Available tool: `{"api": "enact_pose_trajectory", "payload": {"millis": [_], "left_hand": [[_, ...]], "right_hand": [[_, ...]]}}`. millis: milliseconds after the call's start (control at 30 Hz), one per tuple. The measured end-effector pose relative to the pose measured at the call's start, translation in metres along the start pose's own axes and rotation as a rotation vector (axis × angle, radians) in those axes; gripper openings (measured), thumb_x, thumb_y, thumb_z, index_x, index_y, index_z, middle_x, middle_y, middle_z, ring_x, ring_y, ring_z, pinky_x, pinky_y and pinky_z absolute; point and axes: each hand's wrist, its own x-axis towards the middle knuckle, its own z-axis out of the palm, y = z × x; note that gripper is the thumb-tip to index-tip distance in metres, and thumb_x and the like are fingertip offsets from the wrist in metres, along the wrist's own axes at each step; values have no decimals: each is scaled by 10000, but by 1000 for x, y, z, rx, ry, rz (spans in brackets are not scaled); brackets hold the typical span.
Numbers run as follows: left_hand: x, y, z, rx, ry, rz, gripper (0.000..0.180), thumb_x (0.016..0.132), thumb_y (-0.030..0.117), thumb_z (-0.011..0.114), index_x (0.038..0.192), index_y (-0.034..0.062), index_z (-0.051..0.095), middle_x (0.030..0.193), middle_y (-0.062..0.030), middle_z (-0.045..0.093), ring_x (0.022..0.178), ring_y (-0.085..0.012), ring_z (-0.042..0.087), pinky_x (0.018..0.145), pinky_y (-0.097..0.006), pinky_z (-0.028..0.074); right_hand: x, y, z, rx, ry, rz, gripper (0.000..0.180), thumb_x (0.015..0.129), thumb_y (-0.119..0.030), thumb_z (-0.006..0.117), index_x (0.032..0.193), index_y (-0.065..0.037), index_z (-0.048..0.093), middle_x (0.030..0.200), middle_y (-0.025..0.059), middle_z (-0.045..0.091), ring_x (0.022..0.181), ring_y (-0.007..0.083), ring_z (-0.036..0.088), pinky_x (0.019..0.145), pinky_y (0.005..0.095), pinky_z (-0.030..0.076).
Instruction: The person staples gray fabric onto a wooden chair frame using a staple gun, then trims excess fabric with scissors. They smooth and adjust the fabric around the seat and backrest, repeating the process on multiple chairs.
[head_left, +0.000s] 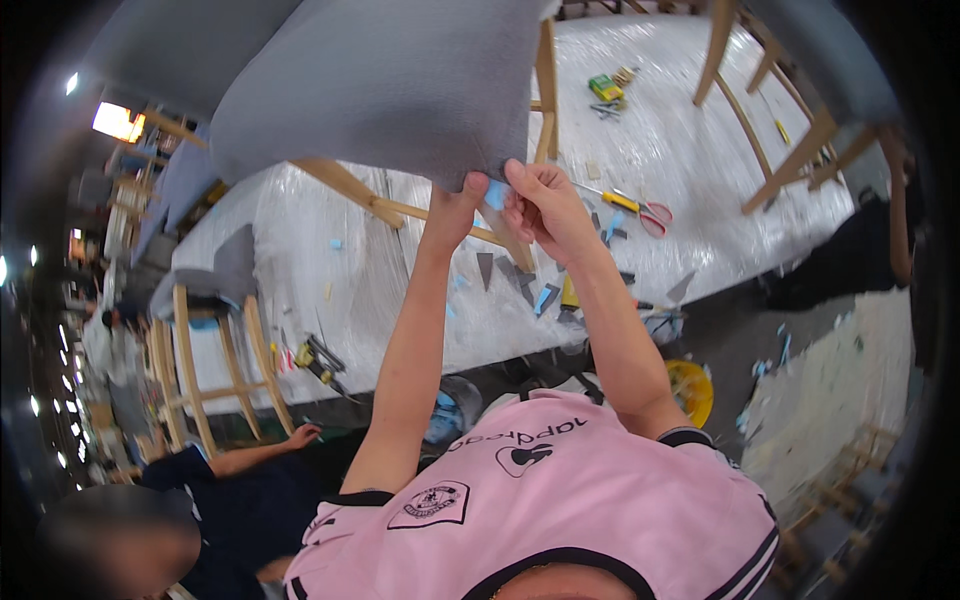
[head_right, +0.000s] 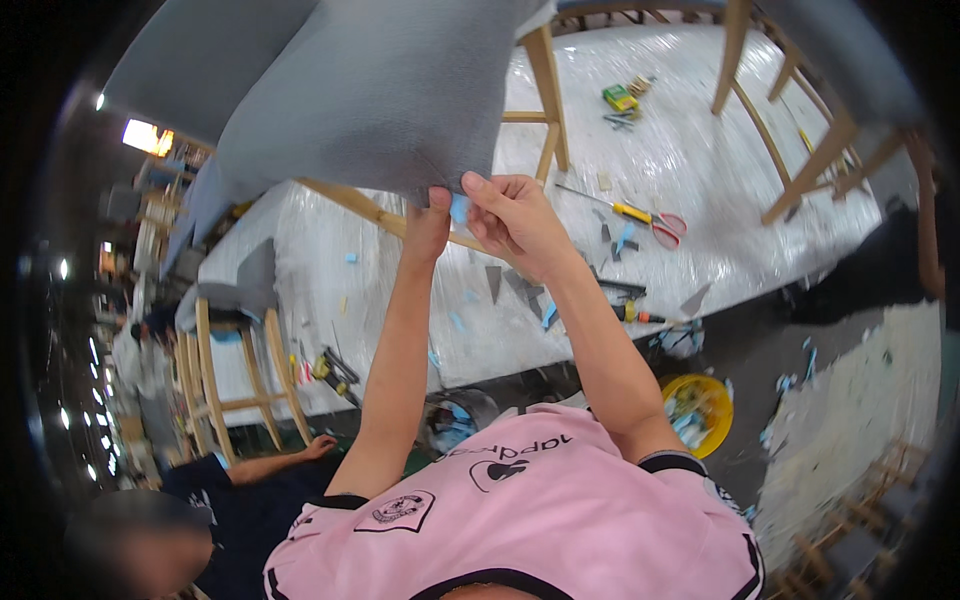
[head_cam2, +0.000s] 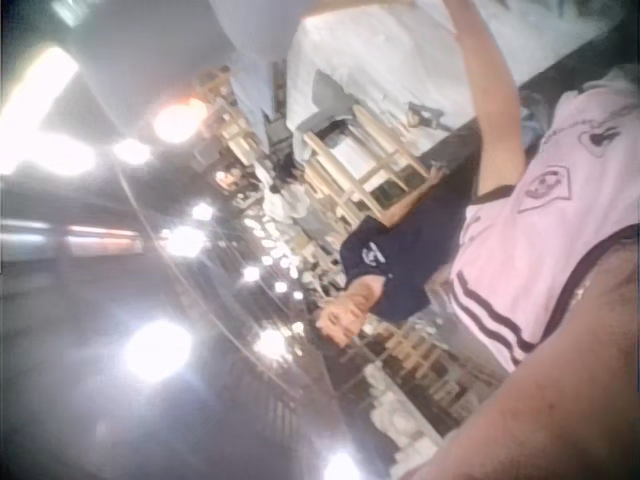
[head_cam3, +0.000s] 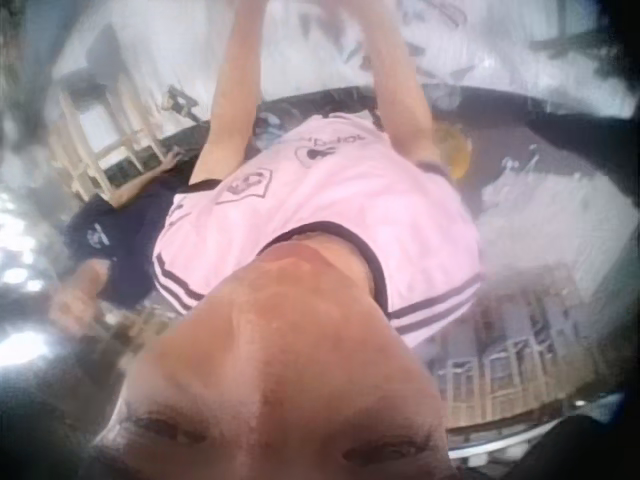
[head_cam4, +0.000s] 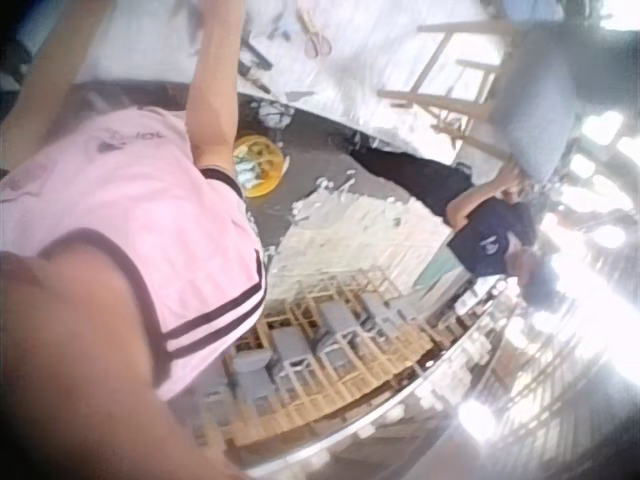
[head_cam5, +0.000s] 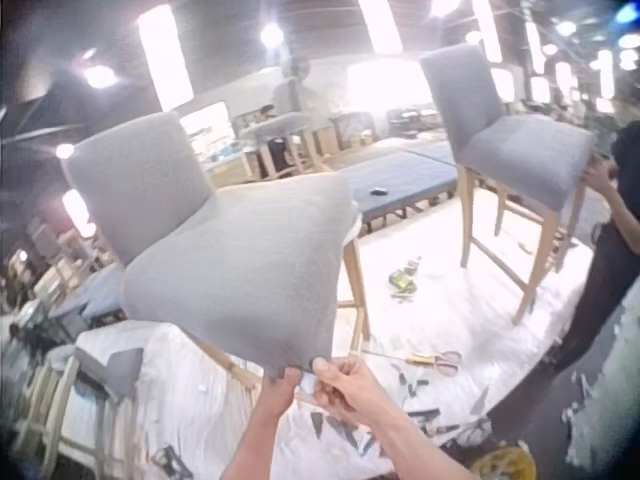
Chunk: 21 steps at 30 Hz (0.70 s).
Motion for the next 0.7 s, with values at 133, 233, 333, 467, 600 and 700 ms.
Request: {"api": "enact_pose_trajectory", "payload": {"millis": [133, 233, 333, 467, 600, 700], "left_hand": [[-9, 13, 16, -94, 95, -64, 923, 801, 611, 833, 1372, -39, 513, 1320, -137, 597, 1254, -217, 548, 1050, -357, 447], [-20, 15, 37, -201, 277, -19, 787, 820, 504, 867, 1294, -20, 522, 1214, -124, 623, 1133, -180, 598, 966, -320, 490], [-28, 32, 90, -281, 717, 185, 653, 843, 405, 879, 1204, 0, 516, 1074, -88, 636, 943, -149, 624, 863, -290, 515], [-37, 44, 98, -348, 731, 34, 472, 892, 347, 842, 1086, -3, 592, 1080, -89, 628, 968, -136, 593, 844, -267, 478], [-39, 31, 96, -131, 760, 137, 390, 966, 381, 751, 927, -1, 681, 1113, -63, 633, 1012, -135, 589, 865, -289, 453], [-37, 33, 98, -92, 770, 179, 403, 1028, 376, 666, 901, -6, 688, 1085, -45, 621, 984, -128, 577, 848, -292, 445]], "right_hand": [[11, 8, -15, -76, -106, 38, 489, 1020, -412, 667, 680, -64, 612, 550, 37, 577, 439, 93, 483, 415, 236, 339], [15, 27, -25, -164, -52, -58, 503, 1028, -434, 643, 684, -68, 607, 552, 28, 576, 438, 94, 486, 413, 242, 337], [11, 44, -27, -105, -7, -145, 505, 1038, -444, 621, 696, -73, 597, 555, 9, 559, 433, 95, 486, 411, 245, 336], [12, 46, -32, -59, -54, -190, 510, 1053, -431, 599, 680, -84, 570, 549, 3, 538, 426, 93, 481, 396, 249, 322], [15, 45, -31, -80, -85, -177, 522, 1055, -428, 600, 663, -87, 551, 546, -4, 525, 419, 81, 452, 387, 253, 305], [16, 44, -31, -101, -49, -163, 528, 1052, -430, 606, 654, -89, 545, 544, -12, 515, 417, 76, 432, 386, 256, 295]]}}
